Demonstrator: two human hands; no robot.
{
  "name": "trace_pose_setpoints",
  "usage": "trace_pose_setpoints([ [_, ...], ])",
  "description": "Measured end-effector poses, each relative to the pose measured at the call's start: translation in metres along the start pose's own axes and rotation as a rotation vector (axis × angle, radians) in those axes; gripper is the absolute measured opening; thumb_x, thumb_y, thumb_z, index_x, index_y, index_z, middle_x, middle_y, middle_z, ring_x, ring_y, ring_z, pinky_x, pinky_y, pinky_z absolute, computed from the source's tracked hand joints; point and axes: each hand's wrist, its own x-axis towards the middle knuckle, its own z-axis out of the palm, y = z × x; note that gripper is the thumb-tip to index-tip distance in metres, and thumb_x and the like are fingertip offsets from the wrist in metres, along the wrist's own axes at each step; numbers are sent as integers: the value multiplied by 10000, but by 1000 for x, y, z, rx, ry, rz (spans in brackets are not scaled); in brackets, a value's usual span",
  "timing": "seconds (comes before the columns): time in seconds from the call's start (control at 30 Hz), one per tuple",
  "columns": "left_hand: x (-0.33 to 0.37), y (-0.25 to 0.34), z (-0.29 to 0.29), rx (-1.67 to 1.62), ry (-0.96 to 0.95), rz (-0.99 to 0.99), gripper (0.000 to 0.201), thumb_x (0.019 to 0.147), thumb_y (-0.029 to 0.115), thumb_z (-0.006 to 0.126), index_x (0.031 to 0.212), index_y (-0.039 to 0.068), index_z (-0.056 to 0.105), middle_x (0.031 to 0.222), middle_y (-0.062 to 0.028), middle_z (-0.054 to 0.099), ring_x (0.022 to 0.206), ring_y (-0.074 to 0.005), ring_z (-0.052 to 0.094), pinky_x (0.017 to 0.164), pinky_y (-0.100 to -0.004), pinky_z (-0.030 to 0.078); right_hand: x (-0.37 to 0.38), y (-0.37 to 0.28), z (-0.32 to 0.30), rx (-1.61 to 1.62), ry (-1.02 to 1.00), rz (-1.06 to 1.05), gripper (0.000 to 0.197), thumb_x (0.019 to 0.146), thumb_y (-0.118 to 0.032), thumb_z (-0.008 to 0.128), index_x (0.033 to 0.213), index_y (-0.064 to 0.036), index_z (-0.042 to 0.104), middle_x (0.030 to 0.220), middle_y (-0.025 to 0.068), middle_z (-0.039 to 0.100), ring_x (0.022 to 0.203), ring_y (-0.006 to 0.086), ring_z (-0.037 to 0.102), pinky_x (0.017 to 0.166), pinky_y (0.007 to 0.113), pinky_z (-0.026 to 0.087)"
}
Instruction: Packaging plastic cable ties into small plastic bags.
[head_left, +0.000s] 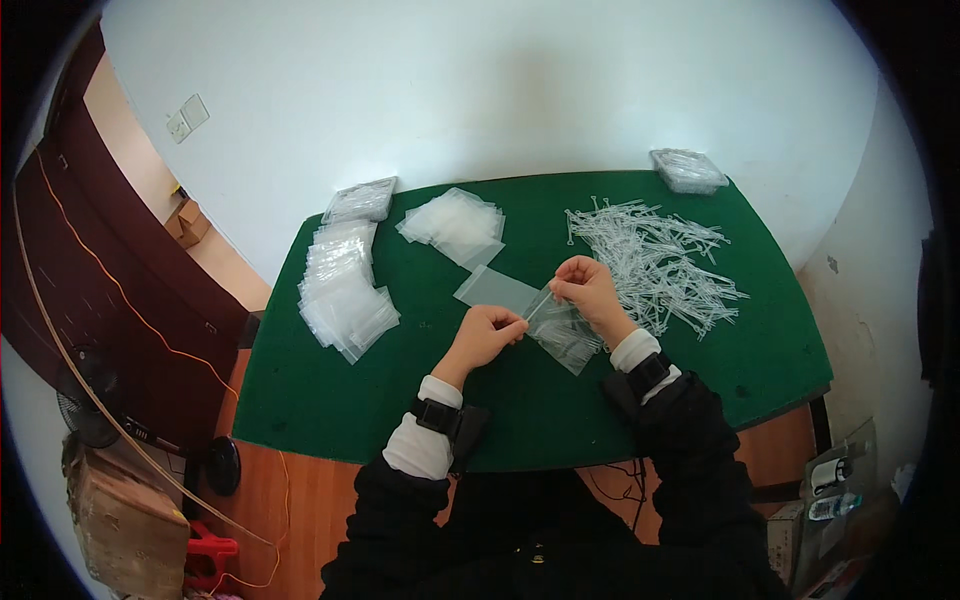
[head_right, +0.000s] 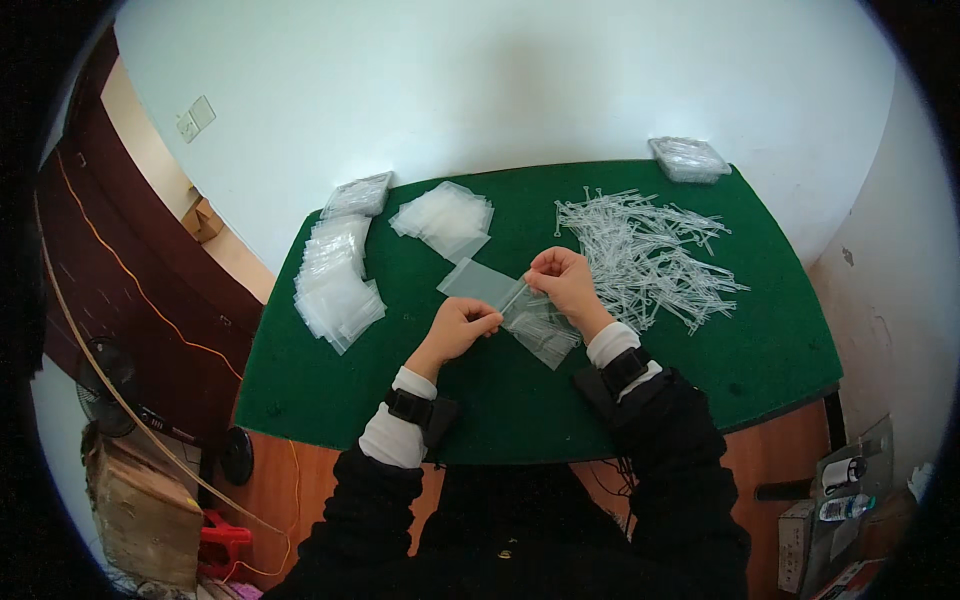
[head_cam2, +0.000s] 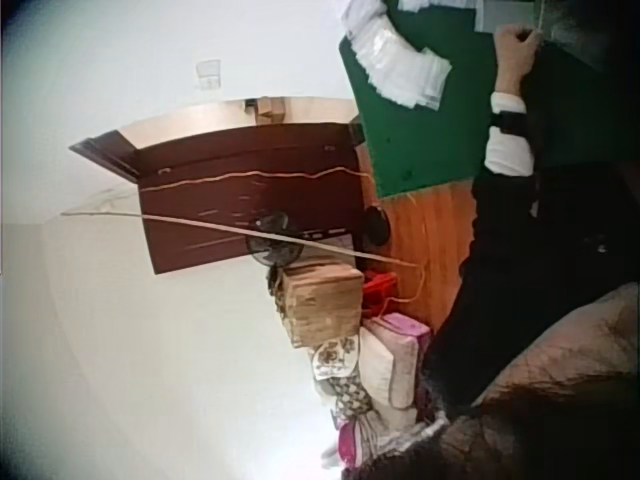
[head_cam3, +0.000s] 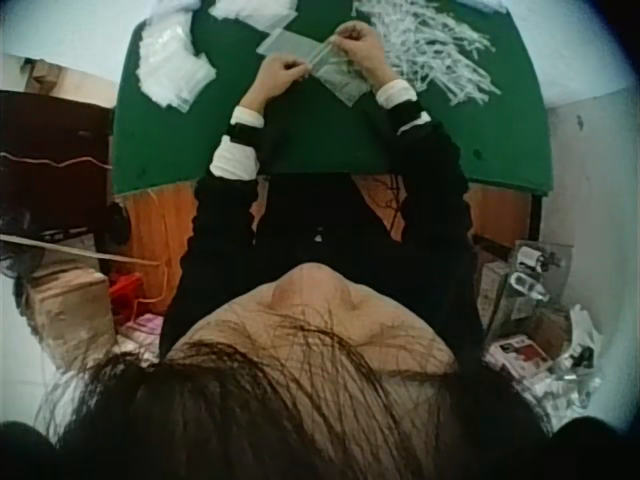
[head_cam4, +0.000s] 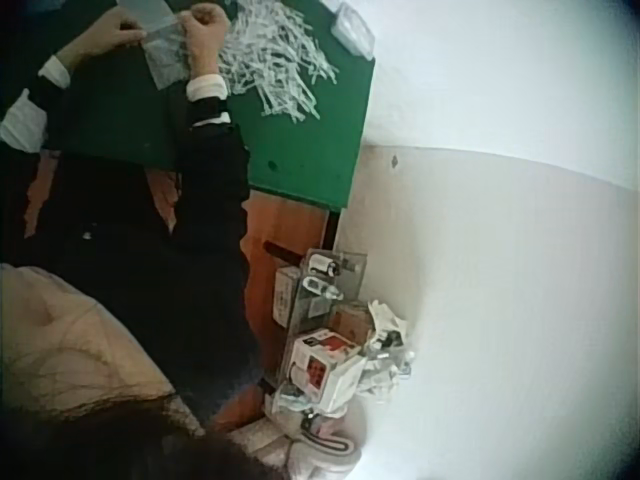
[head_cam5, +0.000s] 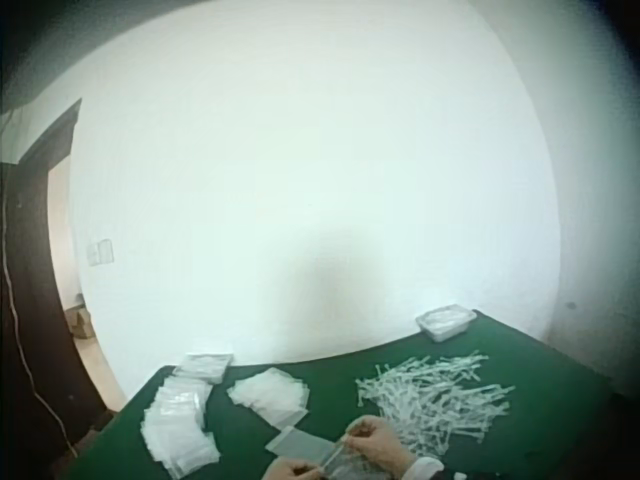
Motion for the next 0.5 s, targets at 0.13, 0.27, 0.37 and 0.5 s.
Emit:
trace_pose_setpoints([
  [0.13,1,-2,-1,18,5,10,195,776,168,637,768,-27,649,626,-28,611,563,-76,544,535,-217,436,-1,-5,1,6,-2,65,218,708,8,668,887,-12,546,732,47,606,616,95,564,557,217,461],
  [0.27,1,-3,0,34,46,42,200,778,174,637,769,-25,649,627,-27,611,564,-75,543,534,-217,434,-6,-14,8,66,-29,206,325,703,-30,689,983,-1,528,762,62,616,635,106,576,587,224,480],
  [0.37,0,0,1,33,56,60,203,780,179,636,768,-23,649,628,-27,611,566,-75,543,534,-216,432,-9,-17,11,-15,-125,278,397,684,-39,703,1029,16,514,780,75,628,660,114,593,634,226,486],
  [0.5,-1,1,5,19,47,83,205,783,183,633,768,-20,649,630,-28,611,570,-75,543,536,-216,430,-12,-15,14,-110,-231,320,437,659,-51,722,1036,31,516,782,80,637,674,114,604,649,227,491],
])
